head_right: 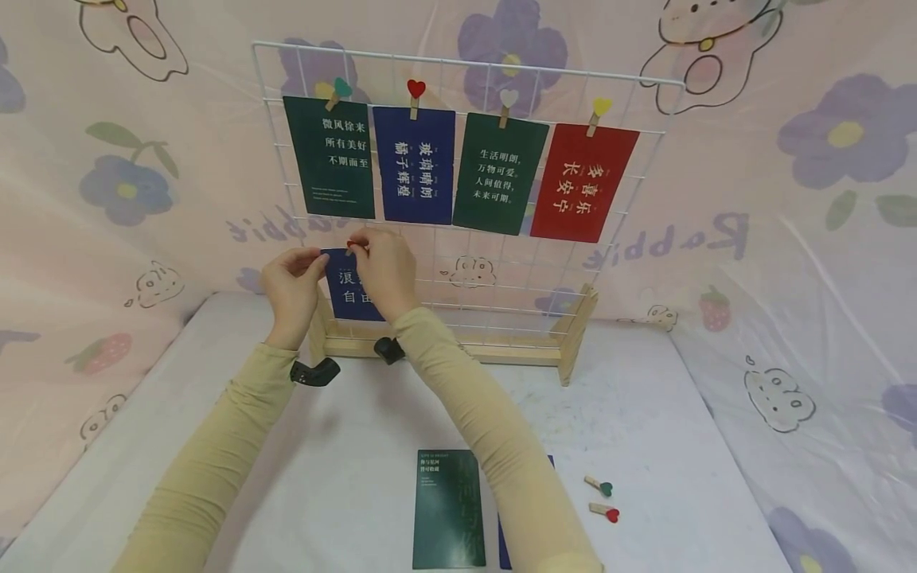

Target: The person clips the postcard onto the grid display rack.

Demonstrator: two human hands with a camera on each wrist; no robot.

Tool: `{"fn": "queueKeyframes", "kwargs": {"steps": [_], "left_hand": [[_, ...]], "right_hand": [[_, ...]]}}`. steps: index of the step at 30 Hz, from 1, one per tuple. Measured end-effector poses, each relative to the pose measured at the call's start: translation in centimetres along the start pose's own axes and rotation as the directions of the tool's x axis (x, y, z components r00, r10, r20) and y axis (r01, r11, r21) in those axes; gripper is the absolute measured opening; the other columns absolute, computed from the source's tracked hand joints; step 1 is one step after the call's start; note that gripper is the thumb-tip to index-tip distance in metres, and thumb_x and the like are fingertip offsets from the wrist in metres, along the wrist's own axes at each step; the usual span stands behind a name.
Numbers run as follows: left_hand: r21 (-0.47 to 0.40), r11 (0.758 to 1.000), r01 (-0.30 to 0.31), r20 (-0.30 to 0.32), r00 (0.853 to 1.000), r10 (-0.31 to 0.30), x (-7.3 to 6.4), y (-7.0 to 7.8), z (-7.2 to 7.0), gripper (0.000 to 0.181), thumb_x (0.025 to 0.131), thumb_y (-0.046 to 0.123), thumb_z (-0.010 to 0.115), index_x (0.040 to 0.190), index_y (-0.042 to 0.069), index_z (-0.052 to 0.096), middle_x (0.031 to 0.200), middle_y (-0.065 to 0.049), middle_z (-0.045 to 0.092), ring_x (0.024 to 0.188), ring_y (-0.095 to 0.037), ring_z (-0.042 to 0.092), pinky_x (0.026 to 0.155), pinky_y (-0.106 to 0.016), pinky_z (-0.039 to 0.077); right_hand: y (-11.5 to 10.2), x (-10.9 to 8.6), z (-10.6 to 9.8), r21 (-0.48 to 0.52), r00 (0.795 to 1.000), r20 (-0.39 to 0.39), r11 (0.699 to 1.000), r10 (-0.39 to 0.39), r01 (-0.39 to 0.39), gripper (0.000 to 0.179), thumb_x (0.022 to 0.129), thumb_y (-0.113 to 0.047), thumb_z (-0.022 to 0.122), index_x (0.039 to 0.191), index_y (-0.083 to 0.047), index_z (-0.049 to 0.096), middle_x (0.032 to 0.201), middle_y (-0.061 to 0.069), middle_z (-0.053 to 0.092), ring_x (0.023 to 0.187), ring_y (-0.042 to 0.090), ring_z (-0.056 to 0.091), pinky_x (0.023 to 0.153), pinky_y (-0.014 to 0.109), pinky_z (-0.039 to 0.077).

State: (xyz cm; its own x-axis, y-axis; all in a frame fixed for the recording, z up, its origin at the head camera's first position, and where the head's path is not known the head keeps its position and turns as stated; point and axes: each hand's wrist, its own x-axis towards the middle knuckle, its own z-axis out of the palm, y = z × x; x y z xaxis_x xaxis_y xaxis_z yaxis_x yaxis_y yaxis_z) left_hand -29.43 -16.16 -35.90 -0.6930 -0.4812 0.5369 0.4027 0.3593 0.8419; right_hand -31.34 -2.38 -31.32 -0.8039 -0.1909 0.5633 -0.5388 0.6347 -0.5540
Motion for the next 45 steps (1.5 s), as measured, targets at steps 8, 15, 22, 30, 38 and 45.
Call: {"fn": "queueKeyframes", "kwargs": {"steps": [8, 15, 22, 30, 38, 45], "left_hand": [[-0.003, 1.000, -0.004, -0.003, 1.000, 0.004, 0.0, 0.1, 0.0, 0.011, 0.086, 0.004, 0.071, 0.093, -0.005, 0.071, 0.085, -0.016, 0.070, 0.069, -0.017, 0.064, 0.065, -0.017, 0.051], [-0.006, 1.000, 0.015, 0.007, 1.000, -0.015, -0.1, 0.0, -0.1, 0.012, 0.087, 0.004, 0.070, 0.095, -0.004, 0.071, 0.087, -0.015, 0.069, 0.073, -0.021, 0.065, 0.068, -0.020, 0.053], [-0.015, 1.000, 0.010, 0.011, 1.000, -0.010, -0.2, -0.2, -0.3, 0.013, 0.087, 0.005, 0.070, 0.095, -0.004, 0.071, 0.087, -0.015, 0.069, 0.074, -0.021, 0.065, 0.068, -0.020, 0.054], [-0.013, 1.000, 0.005, 0.010, 1.000, -0.005, -0.2, -0.1, -0.3, 0.012, 0.087, 0.003, 0.070, 0.094, -0.006, 0.071, 0.086, -0.016, 0.069, 0.072, -0.022, 0.065, 0.067, -0.019, 0.054], [-0.004, 1.000, 0.020, 0.017, 1.000, -0.020, -0.2, -0.2, -0.2, 0.012, 0.087, 0.005, 0.070, 0.095, -0.004, 0.071, 0.086, -0.015, 0.069, 0.072, -0.022, 0.066, 0.068, -0.019, 0.054], [-0.009, 1.000, 0.014, 0.012, 1.000, -0.014, 0.0, 0.0, -0.1, 0.012, 0.086, 0.004, 0.071, 0.095, -0.004, 0.071, 0.086, -0.015, 0.070, 0.072, -0.022, 0.066, 0.067, -0.019, 0.054]], "right_hand": [[0.2, 0.1, 0.0, -0.016, 1.000, 0.023, 1.000, -0.012, 0.013, 0.016, 0.093, -0.017, 0.064, 0.106, -0.013, 0.073, 0.096, -0.003, 0.069, 0.083, 0.008, 0.060, 0.069, 0.017, 0.049], [0.5, -0.4, -0.2, 0.031, 0.998, 0.048, 0.999, -0.036, 0.035, 0.022, 0.095, -0.011, 0.060, 0.115, -0.009, 0.070, 0.109, 0.003, 0.070, 0.090, 0.012, 0.065, 0.076, 0.016, 0.051], [0.7, -0.7, -0.3, 0.067, 0.992, 0.087, 0.994, -0.095, 0.090, 0.027, 0.097, -0.009, 0.056, 0.123, -0.007, 0.065, 0.110, 0.007, 0.069, 0.072, 0.011, 0.061, 0.063, 0.015, 0.049], [1.4, -0.9, -0.3, 0.166, 0.978, 0.150, 0.979, -0.142, 0.117, 0.033, 0.100, -0.008, 0.050, 0.132, -0.004, 0.056, 0.118, 0.012, 0.065, 0.101, 0.018, 0.064, 0.088, 0.018, 0.048], [1.6, -0.9, -0.3, 0.186, 0.981, 0.161, 0.979, -0.109, 0.078, 0.034, 0.100, -0.008, 0.050, 0.134, -0.005, 0.055, 0.122, 0.010, 0.063, 0.098, 0.014, 0.065, 0.085, 0.017, 0.050], [0.9, -0.4, -0.9, 0.130, 0.978, 0.201, 0.991, -0.064, 0.038, 0.034, 0.098, -0.005, 0.052, 0.132, -0.007, 0.058, 0.114, 0.011, 0.067, 0.083, 0.015, 0.066, 0.077, 0.017, 0.052]]}}
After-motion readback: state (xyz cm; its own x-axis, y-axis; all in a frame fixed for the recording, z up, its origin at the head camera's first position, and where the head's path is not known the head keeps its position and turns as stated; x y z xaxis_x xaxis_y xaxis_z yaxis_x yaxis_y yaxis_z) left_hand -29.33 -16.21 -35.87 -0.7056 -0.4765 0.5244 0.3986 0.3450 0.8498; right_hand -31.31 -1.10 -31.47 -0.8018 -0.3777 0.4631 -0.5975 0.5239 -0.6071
